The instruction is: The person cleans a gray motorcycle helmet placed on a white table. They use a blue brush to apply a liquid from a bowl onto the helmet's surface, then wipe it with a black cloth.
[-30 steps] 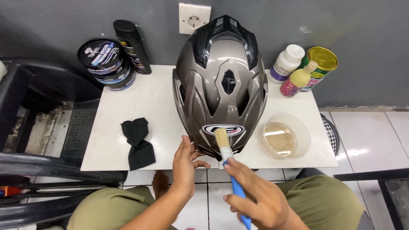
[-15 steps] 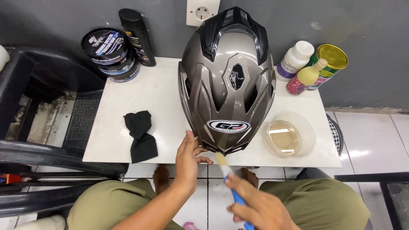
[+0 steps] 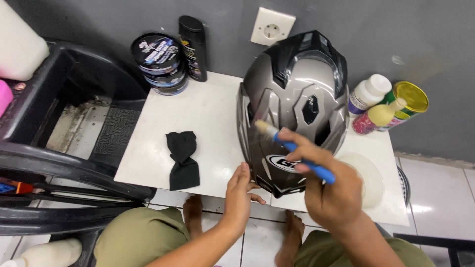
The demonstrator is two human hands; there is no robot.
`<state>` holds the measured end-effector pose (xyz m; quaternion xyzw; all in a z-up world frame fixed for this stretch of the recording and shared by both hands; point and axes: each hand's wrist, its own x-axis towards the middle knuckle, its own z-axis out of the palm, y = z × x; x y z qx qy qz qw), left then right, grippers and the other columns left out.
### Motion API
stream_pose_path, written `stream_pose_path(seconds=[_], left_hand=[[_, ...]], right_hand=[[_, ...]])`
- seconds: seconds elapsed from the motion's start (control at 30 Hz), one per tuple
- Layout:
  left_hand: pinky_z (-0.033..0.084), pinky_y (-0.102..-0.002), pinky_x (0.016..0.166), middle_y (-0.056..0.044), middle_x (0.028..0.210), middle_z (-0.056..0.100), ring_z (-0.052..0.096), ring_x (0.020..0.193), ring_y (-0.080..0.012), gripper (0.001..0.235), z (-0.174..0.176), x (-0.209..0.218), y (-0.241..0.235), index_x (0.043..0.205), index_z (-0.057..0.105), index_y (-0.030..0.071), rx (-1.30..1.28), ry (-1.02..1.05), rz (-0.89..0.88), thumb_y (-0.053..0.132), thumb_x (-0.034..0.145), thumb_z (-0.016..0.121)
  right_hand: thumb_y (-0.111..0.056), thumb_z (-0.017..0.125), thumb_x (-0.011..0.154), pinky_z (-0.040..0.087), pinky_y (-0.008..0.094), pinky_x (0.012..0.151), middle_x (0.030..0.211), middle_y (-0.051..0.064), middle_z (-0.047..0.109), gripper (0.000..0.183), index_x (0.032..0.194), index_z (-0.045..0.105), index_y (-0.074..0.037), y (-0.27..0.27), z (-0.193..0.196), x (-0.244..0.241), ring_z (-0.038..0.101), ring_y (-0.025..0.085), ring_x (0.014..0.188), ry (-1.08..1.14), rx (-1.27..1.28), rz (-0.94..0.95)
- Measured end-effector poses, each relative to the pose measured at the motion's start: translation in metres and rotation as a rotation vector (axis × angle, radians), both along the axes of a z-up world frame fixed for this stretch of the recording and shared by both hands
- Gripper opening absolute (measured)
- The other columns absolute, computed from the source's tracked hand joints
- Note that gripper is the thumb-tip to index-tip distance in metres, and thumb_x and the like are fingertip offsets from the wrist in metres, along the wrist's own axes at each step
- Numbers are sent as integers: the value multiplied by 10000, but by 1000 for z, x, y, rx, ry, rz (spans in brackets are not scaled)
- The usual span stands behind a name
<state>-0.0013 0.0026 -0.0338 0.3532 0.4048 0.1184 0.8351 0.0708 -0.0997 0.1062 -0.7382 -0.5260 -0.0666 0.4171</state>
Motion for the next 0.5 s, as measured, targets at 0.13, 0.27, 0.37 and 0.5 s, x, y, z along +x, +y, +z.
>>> stream_pose_path(seconds=[0.13,0.27,0.37,0.5], left_hand=[[553,-296,452,-106,1074,637,529,815,-198,756,6,0,1,1471,461,86,-37,22,-24,531,861,490],[572,-299,468,-123,1216,642,558,832,-200,798,1,0,1,1513,393,110,-60,54,-26,537,848,502],[566,-298,481,-108,1188,669,553,843,-201,765,11,-2,3,1505,413,112,-63,79,-45,524,864,489],[541,-258,573,-86,1383,600,614,657,-202,783,22,-1,4,1484,450,159,-58,165,-76,586,829,480]], right_hand=[[-48,350,1054,557,456,1030,1111,225,629,209,1043,519,73,22,3,17,658,448,1206,-95,219,73],[14,379,1014,586,440,1022,1177,343,625,193,960,558,63,16,-9,21,670,467,1170,-114,262,101],[-67,361,1006,515,523,1102,1282,377,559,230,938,559,28,-10,-25,5,595,470,1269,-2,221,192],[-206,390,1005,588,543,1026,1175,355,630,291,920,546,24,-21,-29,-5,677,491,1165,-12,211,122]])
